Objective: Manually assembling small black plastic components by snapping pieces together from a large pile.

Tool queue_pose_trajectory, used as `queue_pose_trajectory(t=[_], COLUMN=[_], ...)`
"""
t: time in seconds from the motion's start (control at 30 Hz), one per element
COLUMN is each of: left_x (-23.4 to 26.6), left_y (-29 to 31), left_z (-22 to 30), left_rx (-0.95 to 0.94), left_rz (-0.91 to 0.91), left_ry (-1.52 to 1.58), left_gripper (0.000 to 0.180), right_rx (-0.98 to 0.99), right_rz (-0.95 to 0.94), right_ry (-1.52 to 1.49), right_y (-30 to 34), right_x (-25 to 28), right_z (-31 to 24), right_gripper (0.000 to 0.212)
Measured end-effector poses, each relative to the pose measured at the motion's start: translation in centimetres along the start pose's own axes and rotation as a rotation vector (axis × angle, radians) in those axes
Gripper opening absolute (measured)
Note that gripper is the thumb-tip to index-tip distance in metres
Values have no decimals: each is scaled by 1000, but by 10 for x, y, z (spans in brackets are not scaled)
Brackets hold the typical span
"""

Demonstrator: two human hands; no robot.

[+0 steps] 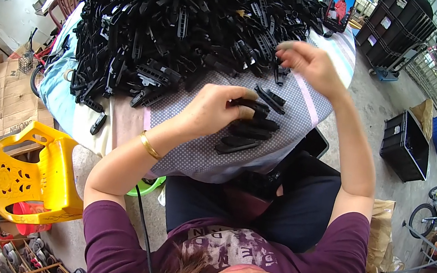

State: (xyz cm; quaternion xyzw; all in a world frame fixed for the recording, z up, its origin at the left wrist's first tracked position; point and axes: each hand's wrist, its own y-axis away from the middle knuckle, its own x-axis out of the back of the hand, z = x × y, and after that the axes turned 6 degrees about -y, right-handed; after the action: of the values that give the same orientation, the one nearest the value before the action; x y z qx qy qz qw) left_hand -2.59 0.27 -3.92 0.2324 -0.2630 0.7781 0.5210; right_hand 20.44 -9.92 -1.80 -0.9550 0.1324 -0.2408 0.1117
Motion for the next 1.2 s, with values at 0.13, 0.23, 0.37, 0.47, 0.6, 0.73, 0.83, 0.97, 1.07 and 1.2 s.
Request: queue_pose_trajectory(t=[0.13,0.23,0.37,0.47,0.6,0.73,0.83,0.97,1.07,1.2], left_x=[-1,9,19,18,14,19,19,17,17,7], left_y=[1,-7,-21,-26,-24,-19,-15,-12,-10,-7], left_z=[-8,-15,-42,-41,-37,-16,-5,-10,-15,-13], left_rx=[-290,-203,-265,-219,-202,29,176,281,320,247], left_rz=[12,170,392,294,380,509,350,254,162,171], left_ry=[-334,-383,-889,-1017,-901,-273,486,999,1209,1086], left_gripper=[29,25,29,22,21,28,41,31,33,34], right_rx=[61,-42,-145,-151,-9,60,86,231,411,501], right_rz=[322,186,143,163,309,69,26,137,195,222], right_ry=[959,830,752,791,326,-236,-503,-338,58,152], right_y=[5,8,3,2,3,6,13,15,14,13], right_x=[39,46,49,49,30,-8,-45,-74,-76,-79], right_z=[56,73,70,64,32,-5,-24,-27,-23,-11], right_gripper=[32,31,28,28,27,31,26,26,24,25])
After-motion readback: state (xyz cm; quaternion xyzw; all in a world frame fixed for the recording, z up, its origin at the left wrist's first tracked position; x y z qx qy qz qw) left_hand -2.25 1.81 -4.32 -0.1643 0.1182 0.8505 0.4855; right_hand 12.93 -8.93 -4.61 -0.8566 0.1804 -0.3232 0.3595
